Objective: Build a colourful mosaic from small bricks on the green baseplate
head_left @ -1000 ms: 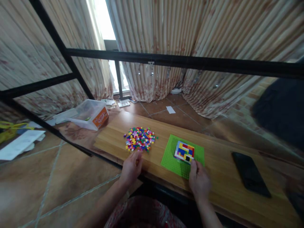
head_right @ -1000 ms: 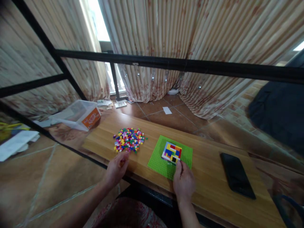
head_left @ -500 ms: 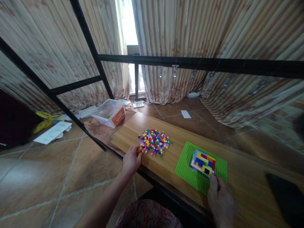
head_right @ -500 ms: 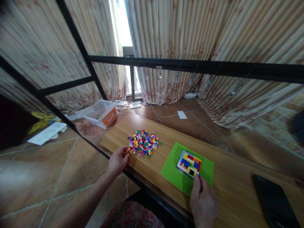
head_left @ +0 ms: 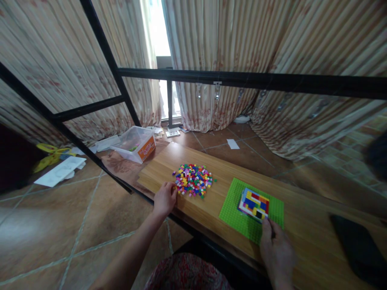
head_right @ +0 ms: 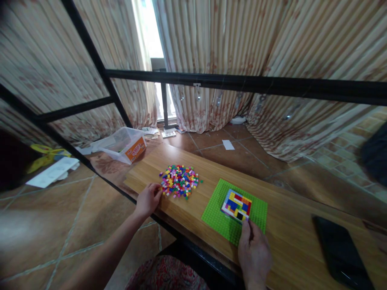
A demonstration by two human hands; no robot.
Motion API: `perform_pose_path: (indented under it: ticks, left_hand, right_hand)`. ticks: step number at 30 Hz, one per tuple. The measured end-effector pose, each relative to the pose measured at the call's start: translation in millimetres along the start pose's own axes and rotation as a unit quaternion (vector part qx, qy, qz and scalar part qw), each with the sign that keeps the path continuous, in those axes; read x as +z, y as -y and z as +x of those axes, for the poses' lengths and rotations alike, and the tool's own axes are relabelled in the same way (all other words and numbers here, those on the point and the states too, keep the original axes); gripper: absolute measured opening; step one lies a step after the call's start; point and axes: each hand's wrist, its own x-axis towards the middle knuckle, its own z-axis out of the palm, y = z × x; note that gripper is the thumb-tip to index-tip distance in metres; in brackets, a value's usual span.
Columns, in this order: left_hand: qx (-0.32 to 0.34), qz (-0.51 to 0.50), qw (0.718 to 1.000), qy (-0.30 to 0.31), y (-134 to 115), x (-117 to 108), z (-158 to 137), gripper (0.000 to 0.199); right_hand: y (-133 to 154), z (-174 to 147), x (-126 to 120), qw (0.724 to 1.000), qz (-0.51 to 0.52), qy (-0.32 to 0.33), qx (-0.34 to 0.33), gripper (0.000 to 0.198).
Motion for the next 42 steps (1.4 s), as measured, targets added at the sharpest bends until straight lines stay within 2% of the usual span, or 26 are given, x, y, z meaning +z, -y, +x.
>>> perform_pose_path:
  ticks: [6, 11, 14, 18, 20, 23, 25, 26, 29, 31, 33, 38, 40, 42]
  left_hand:
    - [-0.016, -0.123, 0.992, -0.016, -1.7, -4.8, -2.5, 0.02]
    - [0.01, -0.284, 0.959, -0.009, -16.9, 1.1, -5.7, 0.019]
    - [0.043, -0.385, 0.922, 0.019, -38.6, 13.8, -12.1, 0.017]
    - [0.082, -0.433, 0.89, 0.116, -85.1, 29.2, -24.8, 0.012]
    - [0.055, -0.507, 0.844, 0.164, -110.6, 34.5, -29.2, 0.009]
    - [-0.052, -0.639, 0.71, 0.291, -141.1, 38.9, -30.9, 0.017]
    - [-0.105, -0.677, 0.641, 0.345, -153.6, 39.5, -30.2, 0.019]
    - [-0.119, -0.684, 0.624, 0.359, -157.6, 39.5, -29.8, 0.019]
    - [-0.131, -0.687, 0.608, 0.375, -163.8, 39.6, -29.5, 0.018]
    - [-0.129, -0.684, 0.608, 0.382, -165.3, 41.8, -29.8, 0.02]
    - [-0.106, -0.668, 0.633, 0.376, -166.2, 46.7, -29.6, 0.02]
    - [0.061, -0.517, 0.805, 0.286, -169.4, 64.5, -26.8, 0.011]
    - [0.136, -0.432, 0.854, 0.254, -172.1, 68.1, -26.4, 0.014]
    - [0.21, -0.344, 0.888, 0.221, -176.0, 68.5, -26.7, 0.02]
  right_hand:
    - [-3.1, 0.3, 1.1, 1.0, -0.001, 0.0, -0.015, 0.079]
    - [-0.9, -1.0, 2.8, 1.0, 0.011, -0.011, -0.008, 0.075]
    - [2.3, -1.3, 2.7, 0.999, 0.03, -0.02, -0.012, 0.075]
    - [7.0, -1.3, 1.1, 0.997, 0.065, -0.028, -0.031, 0.075]
    - [9.2, -1.6, 0.1, 0.997, 0.07, -0.028, -0.03, 0.074]
    - [12.0, -2.2, -0.9, 0.996, 0.076, -0.031, -0.031, 0.072]
    - [13.2, -2.2, -0.8, 0.996, 0.077, -0.036, -0.032, 0.071]
    - [13.6, -2.0, -0.7, 0.996, 0.078, -0.038, -0.035, 0.071]
    - [14.4, -1.1, -0.2, 0.995, 0.086, -0.038, -0.043, 0.069]
    - [15.1, -0.7, -0.1, 0.995, 0.089, -0.037, -0.037, 0.068]
    - [16.0, -0.6, -0.3, 0.995, 0.088, -0.037, -0.03, 0.067]
    - [16.6, -0.8, -0.2, 0.994, 0.084, -0.048, -0.049, 0.064]
    - [16.0, -0.9, 0.1, 0.994, 0.08, -0.056, -0.058, 0.063]
    - [15.5, -0.8, 0.4, 0.993, 0.08, -0.061, -0.063, 0.061]
